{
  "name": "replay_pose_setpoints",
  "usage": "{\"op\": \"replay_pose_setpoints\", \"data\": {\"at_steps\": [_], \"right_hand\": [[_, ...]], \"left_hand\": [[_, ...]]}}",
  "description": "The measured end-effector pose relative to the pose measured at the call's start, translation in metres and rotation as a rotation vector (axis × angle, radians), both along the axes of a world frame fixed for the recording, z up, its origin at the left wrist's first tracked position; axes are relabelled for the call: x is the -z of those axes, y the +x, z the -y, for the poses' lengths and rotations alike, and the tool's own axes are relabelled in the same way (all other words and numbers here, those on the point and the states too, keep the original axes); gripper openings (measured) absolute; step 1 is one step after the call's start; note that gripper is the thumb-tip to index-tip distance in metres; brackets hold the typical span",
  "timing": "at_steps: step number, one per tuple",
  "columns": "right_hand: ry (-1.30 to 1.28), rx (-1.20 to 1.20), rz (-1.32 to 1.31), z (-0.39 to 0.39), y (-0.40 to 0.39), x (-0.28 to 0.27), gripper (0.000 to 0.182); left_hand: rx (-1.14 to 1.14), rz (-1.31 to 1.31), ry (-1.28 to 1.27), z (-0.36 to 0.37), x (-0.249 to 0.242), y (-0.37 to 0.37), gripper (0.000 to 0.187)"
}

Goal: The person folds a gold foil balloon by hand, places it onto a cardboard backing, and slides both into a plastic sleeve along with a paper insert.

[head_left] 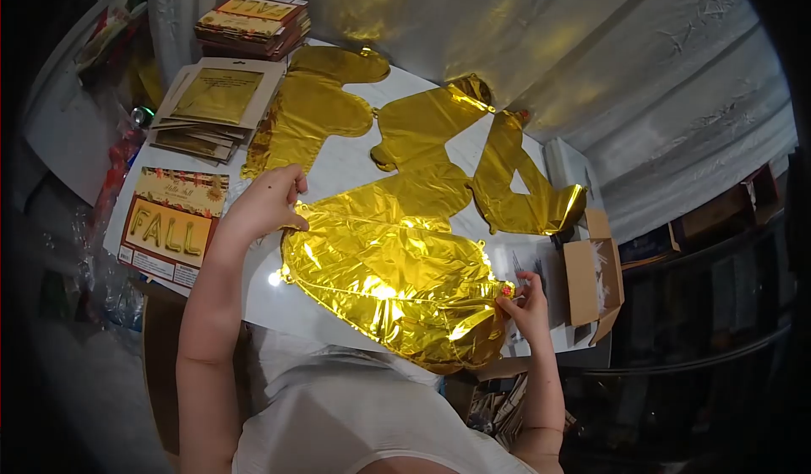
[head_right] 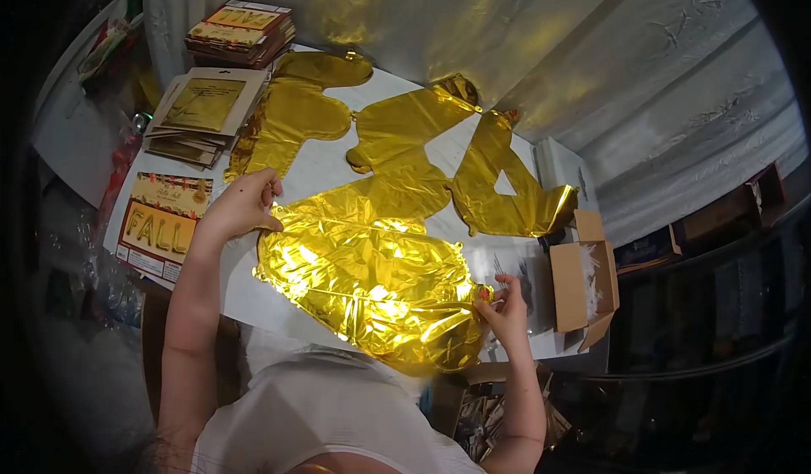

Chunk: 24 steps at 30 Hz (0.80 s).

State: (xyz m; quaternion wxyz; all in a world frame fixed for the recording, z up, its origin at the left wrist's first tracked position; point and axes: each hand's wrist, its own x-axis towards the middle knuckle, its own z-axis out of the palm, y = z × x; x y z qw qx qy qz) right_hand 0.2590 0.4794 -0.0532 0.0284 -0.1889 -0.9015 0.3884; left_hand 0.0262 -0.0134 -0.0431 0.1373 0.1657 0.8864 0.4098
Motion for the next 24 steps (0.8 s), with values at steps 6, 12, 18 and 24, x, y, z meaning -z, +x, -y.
{"op": "replay_pose_setpoints", "data": {"at_steps": [6,12,18,24], "right_hand": [[0.139,-0.061,0.087,0.006,-0.009,-0.012,0.060],[0.770,-0.227,-0.039,0.062,-0.039,-0.049,0.060],[0.526,-0.965,-0.421,0.221,-0.159,-0.054,0.022],[0.538,-1.285,-0.514,0.335,-0.258,-0.010,0.014]], "left_hand": [[-0.035,-0.008,-0.017,0.006,0.001,0.001,0.060],[-0.067,-0.080,0.039,0.011,-0.007,0.002,0.052],[-0.497,-0.410,0.440,0.021,0.018,-0.026,0.013],[-0.662,-0.570,0.564,0.021,0.011,-0.025,0.013]]}}
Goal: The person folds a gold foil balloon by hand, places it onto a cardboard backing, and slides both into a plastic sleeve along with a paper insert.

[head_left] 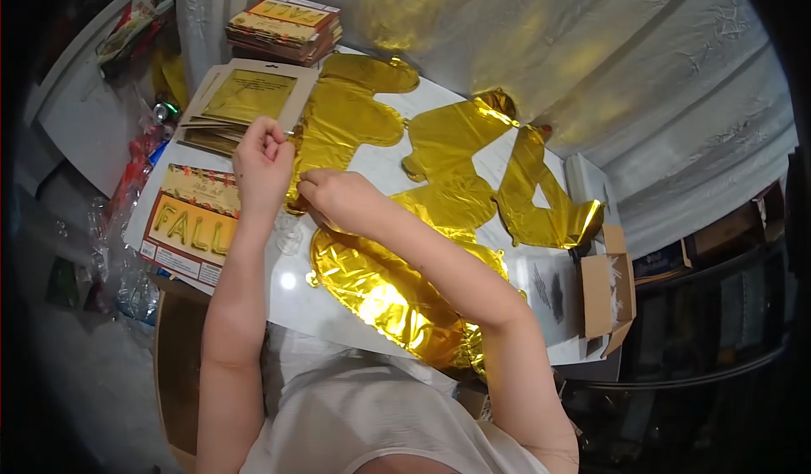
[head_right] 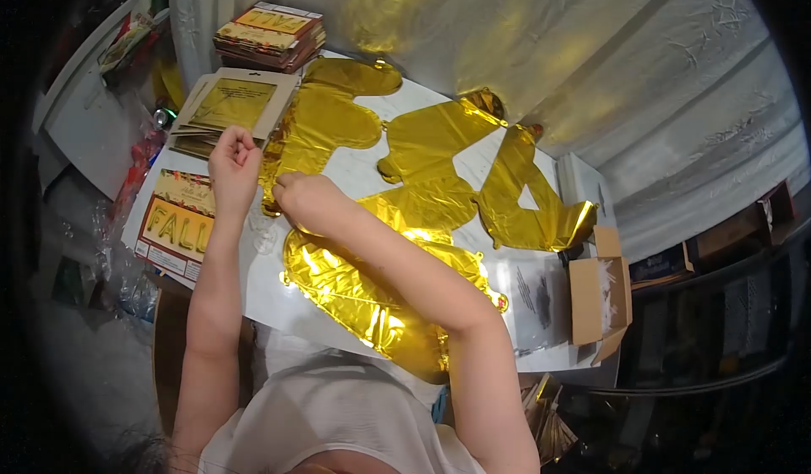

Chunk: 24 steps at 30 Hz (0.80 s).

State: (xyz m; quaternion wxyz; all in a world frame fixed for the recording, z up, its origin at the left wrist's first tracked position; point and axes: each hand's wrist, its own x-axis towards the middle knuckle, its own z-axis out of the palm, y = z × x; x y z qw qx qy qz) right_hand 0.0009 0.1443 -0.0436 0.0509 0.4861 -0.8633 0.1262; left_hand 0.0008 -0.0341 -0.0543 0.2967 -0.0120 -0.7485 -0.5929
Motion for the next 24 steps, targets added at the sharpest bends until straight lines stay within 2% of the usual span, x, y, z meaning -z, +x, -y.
{"op": "replay_pose_setpoints", "data": {"at_steps": [6,9,12,15,18,20,21,23,24], "right_hand": [[0.126,-0.228,-0.219,-0.001,-0.023,0.006,0.013],[0.081,-0.185,-0.155,0.003,-0.025,0.000,0.014],[0.114,-0.187,-0.098,0.004,-0.016,-0.018,0.017],[0.135,-0.200,-0.145,0.012,-0.018,-0.007,0.017],[0.146,-0.189,-0.204,0.017,-0.018,0.006,0.015],[0.219,-0.117,-0.241,0.019,-0.017,0.006,0.016],[0.218,-0.118,-0.243,0.020,-0.020,0.005,0.016],[0.125,-0.006,-0.012,0.019,-0.028,0.003,0.012],[0.124,-0.008,-0.013,0.018,-0.032,0.002,0.012]], "left_hand": [[0.049,0.138,-0.103,0.000,-0.008,0.008,0.015],[0.008,0.144,-0.132,0.002,-0.011,0.009,0.015],[-0.016,0.102,-0.057,0.004,-0.008,0.006,0.015],[-0.001,0.142,-0.092,0.005,-0.006,0.005,0.016],[0.018,0.232,-0.210,0.003,0.003,0.005,0.021],[-0.120,0.078,-0.488,0.003,0.019,0.001,0.027],[-0.081,0.094,-0.443,0.002,0.012,0.005,0.022],[-0.047,0.140,-0.377,0.006,0.008,0.004,0.022],[-0.012,0.185,-0.309,0.007,0.005,0.004,0.021]]}}
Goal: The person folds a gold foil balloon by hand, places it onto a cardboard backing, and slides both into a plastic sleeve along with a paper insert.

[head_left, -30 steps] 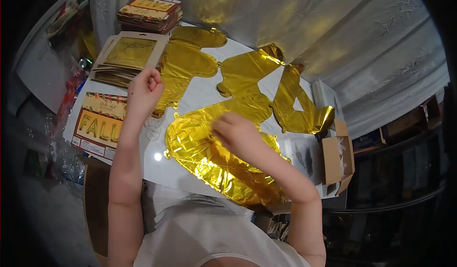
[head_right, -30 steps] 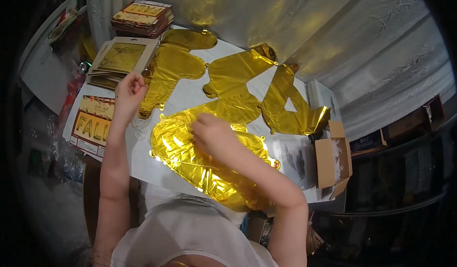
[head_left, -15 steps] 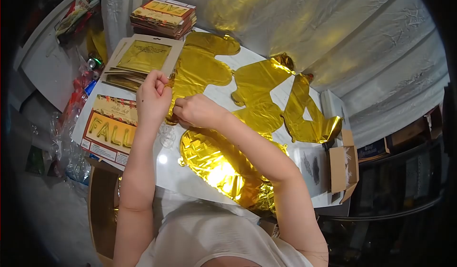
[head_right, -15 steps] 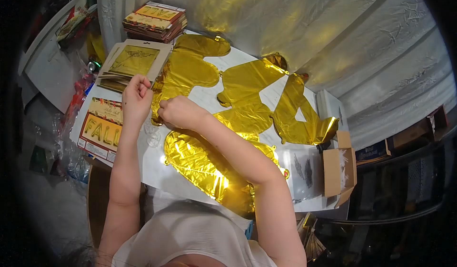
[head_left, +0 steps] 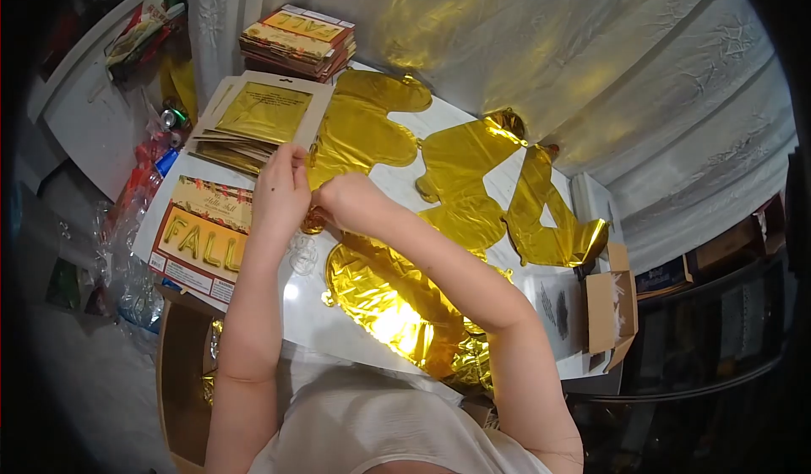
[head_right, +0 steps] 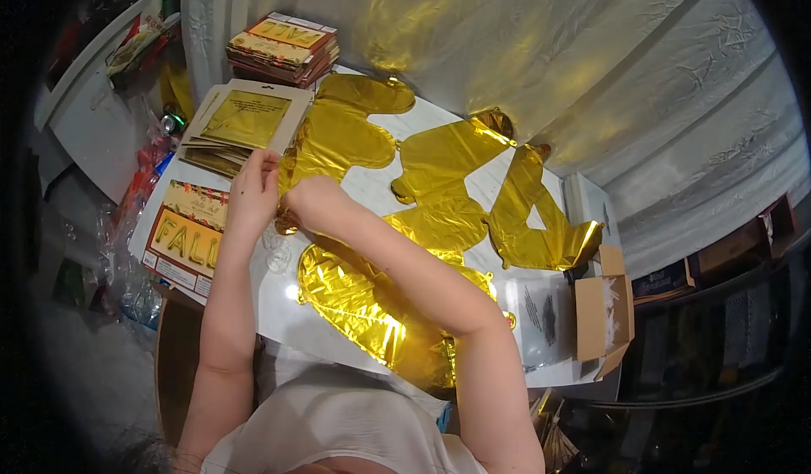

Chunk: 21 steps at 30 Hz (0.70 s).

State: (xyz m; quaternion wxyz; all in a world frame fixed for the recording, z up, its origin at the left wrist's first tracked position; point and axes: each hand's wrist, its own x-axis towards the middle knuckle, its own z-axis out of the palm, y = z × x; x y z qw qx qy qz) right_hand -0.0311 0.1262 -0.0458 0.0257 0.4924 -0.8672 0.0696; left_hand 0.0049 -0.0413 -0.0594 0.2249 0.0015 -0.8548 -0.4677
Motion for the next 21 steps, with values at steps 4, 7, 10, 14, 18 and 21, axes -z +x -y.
{"op": "replay_pose_setpoints", "data": {"at_steps": [4,7,10,14,18,21], "right_hand": [[-0.154,0.097,0.151,-0.006,-0.018,-0.005,0.023],[-0.277,0.200,0.372,-0.011,-0.029,-0.005,0.035],[-0.345,0.247,0.559,-0.019,-0.037,-0.003,0.037],[-0.347,0.310,0.629,-0.027,-0.045,0.007,0.038],[-0.576,0.380,1.062,-0.036,-0.048,0.015,0.031],[-0.780,0.523,1.198,-0.048,-0.047,0.010,0.025]], "left_hand": [[-0.007,0.106,-0.030,0.004,-0.014,0.006,0.019],[-0.021,0.115,-0.087,0.001,-0.014,0.010,0.016],[-0.008,0.092,-0.267,-0.002,-0.008,0.013,0.014],[0.105,0.243,-0.304,-0.009,-0.015,0.019,0.017],[0.174,0.289,-0.397,-0.017,-0.013,0.025,0.026],[0.190,0.222,-0.446,-0.017,-0.010,0.027,0.034]]}}
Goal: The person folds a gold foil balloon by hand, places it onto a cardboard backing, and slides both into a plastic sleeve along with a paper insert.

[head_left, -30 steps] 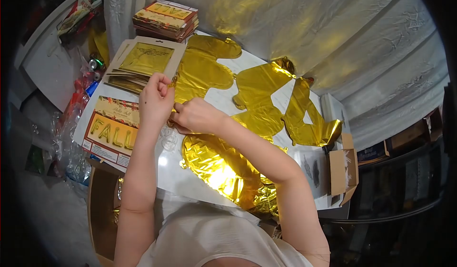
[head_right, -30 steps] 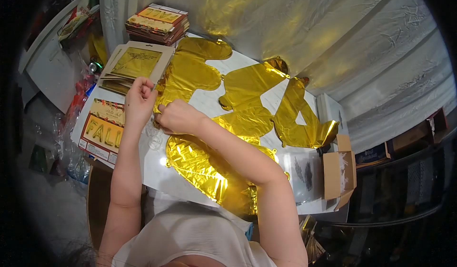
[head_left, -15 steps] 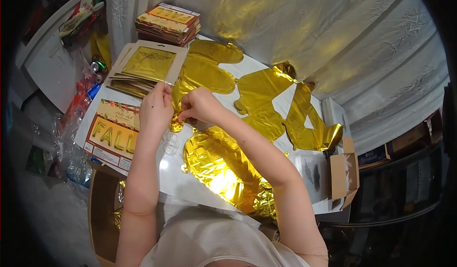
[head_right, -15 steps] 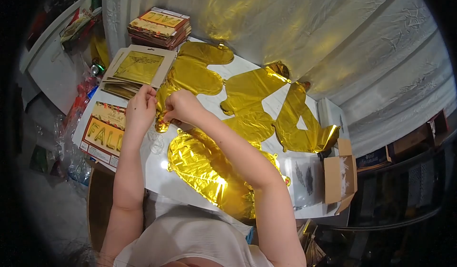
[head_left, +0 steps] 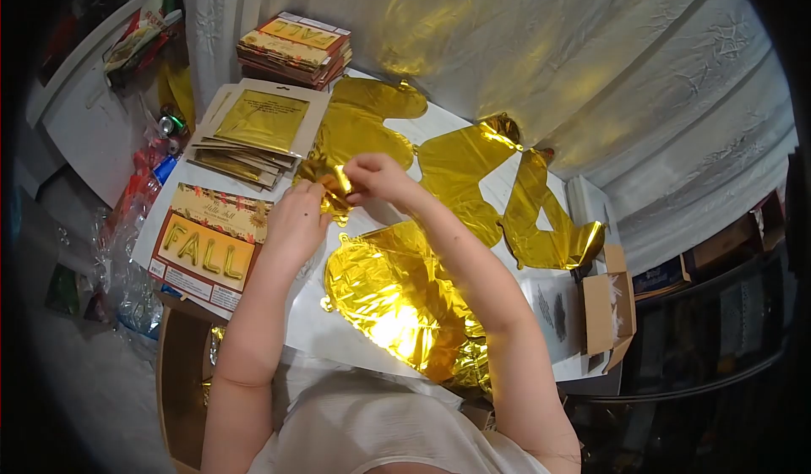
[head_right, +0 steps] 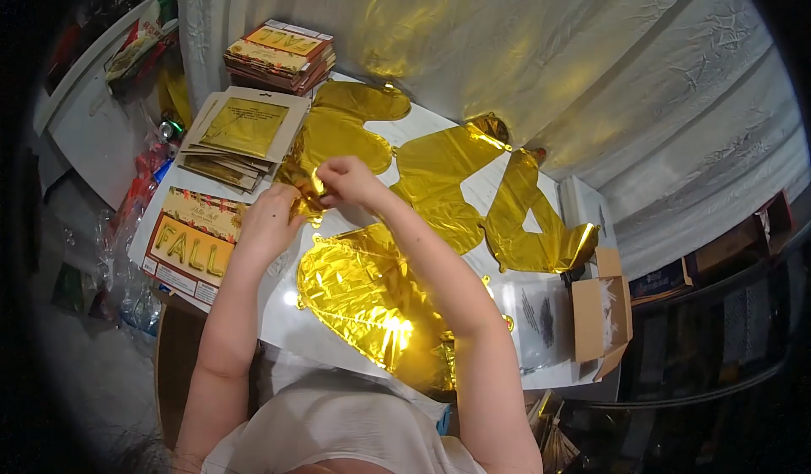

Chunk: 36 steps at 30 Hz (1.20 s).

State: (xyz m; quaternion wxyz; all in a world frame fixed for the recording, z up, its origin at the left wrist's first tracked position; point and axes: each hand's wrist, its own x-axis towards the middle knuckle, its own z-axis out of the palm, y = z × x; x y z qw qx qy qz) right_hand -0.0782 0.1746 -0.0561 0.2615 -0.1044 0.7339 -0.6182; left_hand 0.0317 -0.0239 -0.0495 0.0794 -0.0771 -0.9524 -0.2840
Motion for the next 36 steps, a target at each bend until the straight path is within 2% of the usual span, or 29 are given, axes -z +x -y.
{"op": "replay_pose_setpoints", "data": {"at_steps": [1,3,5,9,10,11,12,16,18,19,21,22,23,25,26,27,29,30,31,32,33,34,35,36], "right_hand": [[-0.069,0.152,0.071,-0.007,0.000,-0.006,0.024],[-0.088,0.327,-0.047,-0.025,-0.004,-0.032,0.017],[-0.290,0.531,0.052,-0.068,-0.032,-0.034,0.020],[-0.849,0.709,-0.102,-0.189,-0.068,-0.051,0.020],[-0.978,0.585,-0.135,-0.252,-0.081,-0.044,0.019],[-0.955,0.821,-0.326,-0.258,-0.069,-0.072,0.018],[-1.032,0.790,-0.456,-0.290,-0.066,-0.088,0.021],[-1.033,1.003,-0.730,-0.397,-0.017,-0.166,0.030],[-0.989,1.197,-0.774,-0.430,0.017,-0.205,0.031],[-0.981,1.216,-0.787,-0.432,0.039,-0.220,0.031],[-0.869,1.081,-0.880,-0.421,0.086,-0.249,0.029],[-0.863,1.102,-0.891,-0.413,0.107,-0.259,0.029],[-0.809,0.983,-0.882,-0.402,0.126,-0.266,0.027],[-0.745,0.798,-0.803,-0.372,0.158,-0.274,0.027],[-0.734,0.730,-0.741,-0.352,0.171,-0.276,0.027],[-0.615,0.685,-0.691,-0.323,0.185,-0.276,0.027],[-0.316,0.646,-0.638,-0.233,0.219,-0.269,0.027],[-0.168,0.713,-0.643,-0.219,0.216,-0.244,0.024],[0.082,0.623,-0.560,-0.173,0.237,-0.237,0.019],[-0.014,0.470,-0.438,-0.150,0.246,-0.206,0.015],[0.046,0.356,-0.554,-0.124,0.255,-0.177,0.014],[0.035,0.253,-0.477,-0.104,0.266,-0.138,0.015],[-0.086,0.198,-0.190,-0.082,0.284,-0.123,0.019],[-0.078,0.119,-0.265,-0.067,0.298,-0.098,0.022]], "left_hand": [[-0.001,-0.005,0.001,0.000,0.000,-0.001,0.034],[0.011,0.044,-0.077,0.001,0.002,-0.002,0.034],[0.009,0.056,-0.095,0.000,0.004,-0.002,0.031],[0.000,0.064,-0.130,-0.003,0.003,-0.002,0.025],[0.006,0.058,-0.129,-0.003,0.003,-0.003,0.025],[0.007,0.055,-0.133,-0.004,0.003,-0.003,0.025],[0.008,0.054,-0.137,-0.003,0.004,-0.003,0.024],[0.020,0.039,-0.149,-0.004,0.006,-0.003,0.025],[0.013,0.032,-0.153,-0.004,0.008,-0.003,0.027],[0.036,0.031,-0.152,-0.004,0.008,-0.003,0.027],[0.013,0.024,-0.164,-0.004,0.007,-0.003,0.031],[0.022,0.037,-0.150,-0.004,0.004,-0.003,0.034],[0.044,0.035,-0.155,-0.004,0.003,-0.004,0.034],[0.006,0.035,-0.111,-0.003,0.002,-0.006,0.035],[-0.003,-0.068,-0.106,-0.004,0.005,-0.005,0.036],[0.015,-0.076,-0.108,-0.012,-0.005,-0.002,0.036],[0.195,-0.045,0.372,-0.031,-0.034,0.013,0.035],[0.329,0.103,0.555,-0.042,-0.041,0.018,0.049],[0.336,0.104,0.553,-0.055,-0.054,0.032,0.049],[0.455,0.424,0.885,-0.068,-0.071,0.050,0.059],[0.563,0.752,1.207,-0.077,-0.082,0.063,0.068],[0.557,0.838,1.211,-0.084,-0.078,0.068,0.076],[0.548,0.924,1.214,-0.088,-0.073,0.072,0.084],[0.564,0.932,1.057,-0.085,-0.072,0.076,0.079]]}}
